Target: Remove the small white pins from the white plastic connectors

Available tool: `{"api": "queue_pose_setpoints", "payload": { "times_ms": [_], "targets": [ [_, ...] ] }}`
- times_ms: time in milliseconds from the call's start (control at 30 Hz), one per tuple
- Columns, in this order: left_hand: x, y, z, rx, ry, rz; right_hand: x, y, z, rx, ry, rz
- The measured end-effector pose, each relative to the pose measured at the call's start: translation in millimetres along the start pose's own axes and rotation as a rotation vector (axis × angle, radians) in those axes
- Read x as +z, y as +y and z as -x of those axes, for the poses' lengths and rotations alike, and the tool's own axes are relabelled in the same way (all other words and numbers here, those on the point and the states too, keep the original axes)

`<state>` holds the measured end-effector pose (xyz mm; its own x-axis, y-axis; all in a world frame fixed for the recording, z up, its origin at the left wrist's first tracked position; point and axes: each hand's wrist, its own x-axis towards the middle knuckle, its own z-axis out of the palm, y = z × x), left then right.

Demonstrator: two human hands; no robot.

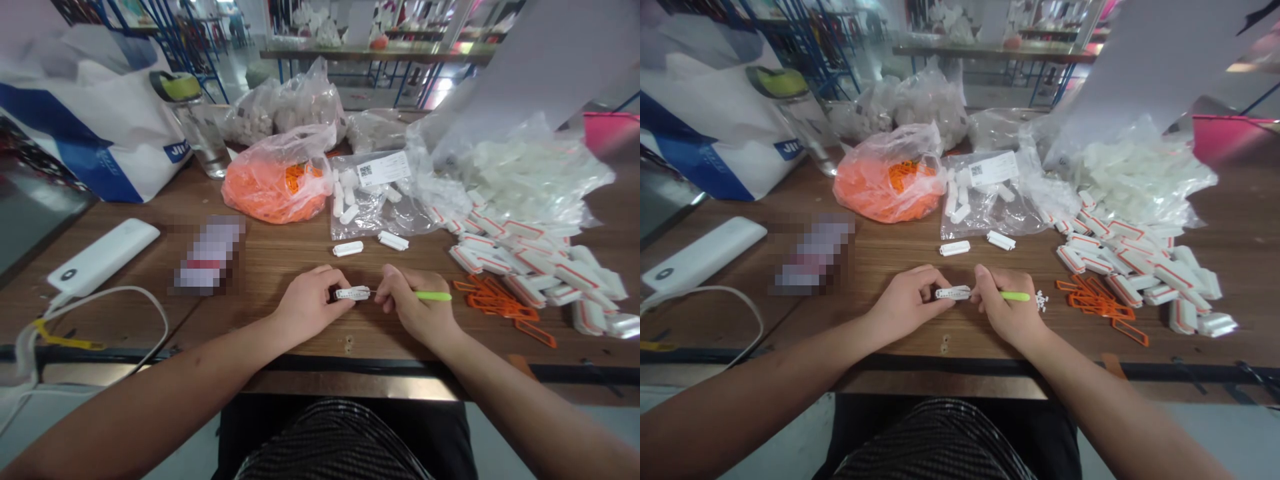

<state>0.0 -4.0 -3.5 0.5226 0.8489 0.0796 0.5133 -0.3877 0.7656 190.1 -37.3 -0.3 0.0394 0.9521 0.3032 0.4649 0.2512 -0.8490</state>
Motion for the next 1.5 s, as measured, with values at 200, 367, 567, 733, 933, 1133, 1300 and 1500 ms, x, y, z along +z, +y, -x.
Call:
{"api": "queue_pose_setpoints", "payload": {
  "times_ms": [200, 367, 567, 733, 933, 1133, 1300, 1500],
  "targets": [
    [1.4, -1.1, 0.1, -0.006, 0.003, 0.011, -1.3, -0.6, 1.0, 0.021, 0.032, -0.001],
    [1.7, -0.7, 0.8, -0.003, 0.009, 0.005, -1.4, -0.5, -1.2, -0.007, -0.024, 0.048],
    [1.5, -1.3, 0.6, -0.006, 0.012, 0.003, -1.7, 1.1, -1.5, -0.119, -0.074, 0.141],
    [0.2, -0.5, -0.2, -0.005, 0.004, -0.002, -1.2, 2.3, 0.3, -0.020, 0.015, 0.018],
    [0.3, 0.3, 0.1, -0.007, 0.001, -0.007, -0.6, 0.8, -1.1, -0.014, -0.004, 0.015],
    [1.0, -1.2, 0.1, -0.012, -0.009, -0.002, 0.0, -1.1, -2.0, 0.056, -0.018, -0.007],
    [1.2, -1.3, 0.1, -0.009, -0.005, 0.009, -0.6, -1.7, -1.7, 0.063, 0.013, -0.027],
    [0.5, 0.4, 0.0, -0.013, -0.006, 0.010, 0.3, -0.6, -2.7, 0.060, -0.015, 0.002]
  ]
}}
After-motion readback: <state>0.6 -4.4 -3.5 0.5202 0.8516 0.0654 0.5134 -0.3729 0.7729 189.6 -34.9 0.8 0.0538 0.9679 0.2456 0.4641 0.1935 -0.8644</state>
